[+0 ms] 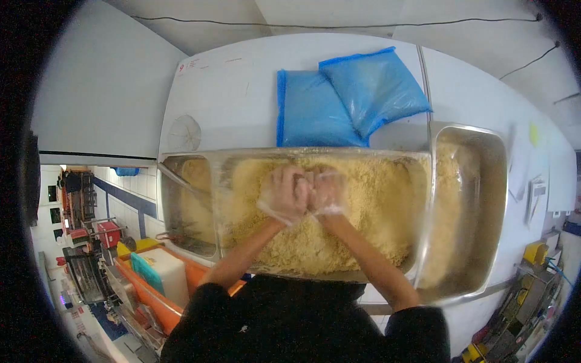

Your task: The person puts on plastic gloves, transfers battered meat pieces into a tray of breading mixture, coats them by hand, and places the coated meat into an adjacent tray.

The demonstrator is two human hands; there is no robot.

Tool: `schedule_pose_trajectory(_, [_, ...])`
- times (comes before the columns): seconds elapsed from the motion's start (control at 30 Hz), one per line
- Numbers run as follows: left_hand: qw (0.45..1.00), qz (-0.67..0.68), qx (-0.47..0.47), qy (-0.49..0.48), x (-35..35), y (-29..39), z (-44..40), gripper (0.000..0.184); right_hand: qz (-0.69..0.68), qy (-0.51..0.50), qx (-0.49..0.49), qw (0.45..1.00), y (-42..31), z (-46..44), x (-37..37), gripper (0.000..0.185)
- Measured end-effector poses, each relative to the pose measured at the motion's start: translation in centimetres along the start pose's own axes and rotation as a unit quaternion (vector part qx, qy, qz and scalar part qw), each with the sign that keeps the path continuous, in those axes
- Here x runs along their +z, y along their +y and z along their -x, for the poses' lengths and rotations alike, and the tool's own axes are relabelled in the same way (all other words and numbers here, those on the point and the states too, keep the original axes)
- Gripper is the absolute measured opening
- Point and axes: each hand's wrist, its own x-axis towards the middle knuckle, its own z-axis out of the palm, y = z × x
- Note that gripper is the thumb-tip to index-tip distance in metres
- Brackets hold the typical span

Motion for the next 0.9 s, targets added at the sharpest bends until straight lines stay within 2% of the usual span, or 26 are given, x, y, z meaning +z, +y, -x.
schedule_pose_trajectory(0.03, [1.0, 0.0, 0.001, 0.001, -0.8, -0.1, 0.3, 0.04, 0.0, 0.001, 0.0, 1.0, -0.1, -0.2, -0.6, 0.035])
schedule_pose_trajectory(0.1, [0.999, 0.036, 0.013, 0.025, -1.6, -0.4, 1.7, 0.036, -0.085, -0.111, 0.07, 0.988, -0.9, -0.3, -3.8, 0.04])
schedule_pose_trajectory(0.23, [0.998, 0.045, -0.018, 0.045, 0.3, -0.8, 2.9, 0.033, -0.153, -0.173, 0.08, 0.97, -0.9, -0.9, -4.1, 0.042])
schedule_pose_trajectory(0.33, [0.995, 0.037, 0.048, 0.079, 0.5, -2.1, 2.5, 0.032, -0.162, -0.122, 0.072, 0.977, -1.2, -1.2, -3.8, 0.044])
schedule_pose_trajectory(0.4, [0.999, -0.015, -0.043, 0.002, -0.3, -1.3, 3.3, 0.033, -0.186, -0.135, 0.1, 0.968, -0.9, -0.1, -2.6, 0.043])
schedule_pose_trajectory(0.43, [0.999, -0.014, -0.028, 0.025, -0.6, -1.2, 3.4, 0.033, -0.178, -0.11, 0.093, 0.973, -0.2, 0.5, -2.3, 0.043])
schedule_pose_trajectory(0.5, [0.992, 0.001, -0.099, 0.079, -1.1, -2.5, 5.2, 0.033, -0.079, -0.04, 0.083, 0.993, 1.5, 1.3, -3.0, 0.042])
schedule_pose_trajectory(0.53, [0.995, -0.029, -0.092, 0.039, -0.5, -5.2, 7.4, 0.034, -0.046, -0.01, 0.078, 0.996, 2.5, 0.9, -4.1, 0.041])
schedule_pose_trajectory(0.57, [0.994, -0.059, -0.087, -0.004, 0.0, -7.2, 8.6, 0.035, -0.138, -0.128, 0.129, 0.974, 3.6, 0.5, -7.2, 0.04])
schedule_pose_trajectory(0.6, [0.995, -0.063, -0.082, 0.008, -1.6, -5.9, 7.6, 0.035, -0.226, -0.247, 0.178, 0.925, 4.2, 0.3, -9.1, 0.039])
schedule_pose_trajectory(0.63, [0.979, -0.068, -0.174, -0.078, -3.2, -4.5, 7.3, 0.039, -0.227, -0.238, 0.174, 0.928, 4.5, 0.1, -9.3, 0.039])
schedule_pose_trajectory(0.67, [0.948, -0.071, -0.263, -0.164, -4.4, -3.2, 6.8, 0.044, -0.183, -0.287, 0.129, 0.931, 4.9, 0.0, -8.9, 0.037])
schedule_pose_trajectory(0.7, [0.95, -0.071, -0.262, -0.158, -4.2, -3.0, 6.4, 0.044, -0.137, -0.336, 0.084, 0.928, 5.4, 0.0, -8.2, 0.035])
schedule_pose_trajectory(0.73, [0.919, -0.033, -0.299, -0.253, -3.9, -3.2, 5.8, 0.051, -0.135, -0.33, 0.08, 0.931, 6.1, -0.2, -7.0, 0.035])
schedule_pose_trajectory(0.77, [0.902, -0.014, -0.316, -0.294, -3.7, -3.5, 5.7, 0.055, -0.172, -0.424, 0.044, 0.888, 7.0, -0.7, -5.1, 0.039])
schedule_pose_trajectory(0.8, [0.882, 0.004, -0.332, -0.334, -3.5, -3.8, 5.7, 0.059, -0.188, -0.463, 0.023, 0.866, 8.0, -1.1, -3.2, 0.042])
schedule_pose_trajectory(0.83, [0.906, 0.059, -0.277, -0.314, -3.4, -4.2, 6.0, 0.065, -0.204, -0.502, 0.003, 0.841, 8.9, -1.5, -1.5, 0.045])
schedule_pose_trajectory(0.9, [0.925, 0.112, -0.214, -0.292, -4.7, -4.0, 5.4, 0.07, -0.275, -0.337, -0.102, 0.895, 9.8, 0.4, 0.0, 0.027])
